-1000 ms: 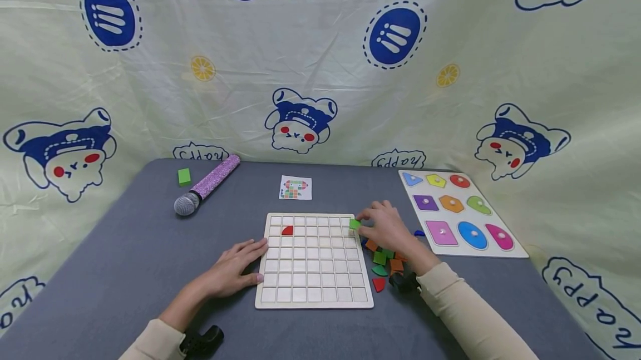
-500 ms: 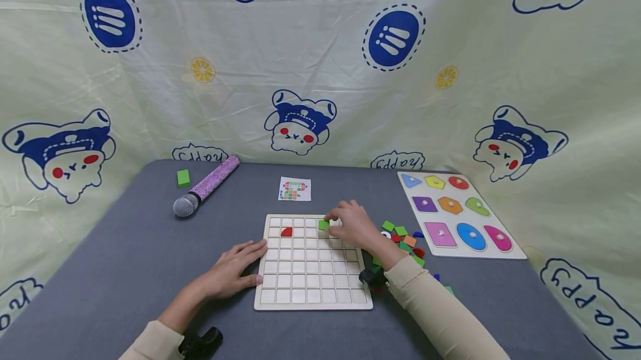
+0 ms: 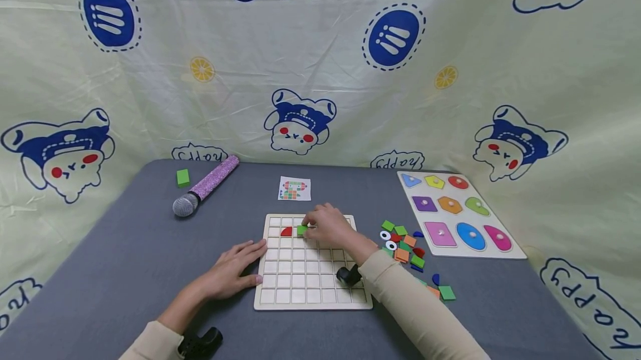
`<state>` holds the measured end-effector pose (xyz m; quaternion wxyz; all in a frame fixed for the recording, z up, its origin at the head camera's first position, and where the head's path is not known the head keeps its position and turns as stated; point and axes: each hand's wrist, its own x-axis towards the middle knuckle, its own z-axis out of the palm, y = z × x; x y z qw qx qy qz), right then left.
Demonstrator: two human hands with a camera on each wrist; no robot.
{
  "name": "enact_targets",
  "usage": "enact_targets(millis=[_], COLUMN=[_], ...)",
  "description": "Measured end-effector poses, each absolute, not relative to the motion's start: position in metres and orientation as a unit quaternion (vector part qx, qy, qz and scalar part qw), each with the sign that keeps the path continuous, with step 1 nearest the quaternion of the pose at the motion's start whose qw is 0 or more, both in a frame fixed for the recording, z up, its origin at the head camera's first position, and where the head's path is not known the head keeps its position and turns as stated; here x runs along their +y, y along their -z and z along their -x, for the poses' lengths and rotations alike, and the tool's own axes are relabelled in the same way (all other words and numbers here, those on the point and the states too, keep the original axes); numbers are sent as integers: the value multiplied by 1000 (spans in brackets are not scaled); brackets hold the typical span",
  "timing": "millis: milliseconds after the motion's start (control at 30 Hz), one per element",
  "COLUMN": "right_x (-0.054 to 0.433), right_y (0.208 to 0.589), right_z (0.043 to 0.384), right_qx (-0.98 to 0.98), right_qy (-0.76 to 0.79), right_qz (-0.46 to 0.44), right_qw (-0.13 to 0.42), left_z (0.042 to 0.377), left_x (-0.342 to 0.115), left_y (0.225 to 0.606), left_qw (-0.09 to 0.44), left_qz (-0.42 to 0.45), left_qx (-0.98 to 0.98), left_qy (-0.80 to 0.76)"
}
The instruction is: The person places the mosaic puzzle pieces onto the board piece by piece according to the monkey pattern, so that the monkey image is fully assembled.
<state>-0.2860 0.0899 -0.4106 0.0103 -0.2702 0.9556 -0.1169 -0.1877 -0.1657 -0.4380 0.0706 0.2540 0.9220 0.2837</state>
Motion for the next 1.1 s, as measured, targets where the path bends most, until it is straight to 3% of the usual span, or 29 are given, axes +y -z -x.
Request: enact_targets(millis=[300, 1100], right_x=[82, 87], right_y=[414, 416], right_z=[289, 286], right_qx=[956, 955], right_qy=[121, 139], right_qz=[265, 259], right_qw=[32, 30], left_z=[187, 187], left_x=[-166, -166], left_y=[437, 435], left_qw=[67, 68], left_qz=[-253, -254], left_qx=[922, 923], left_qy=[-285, -282])
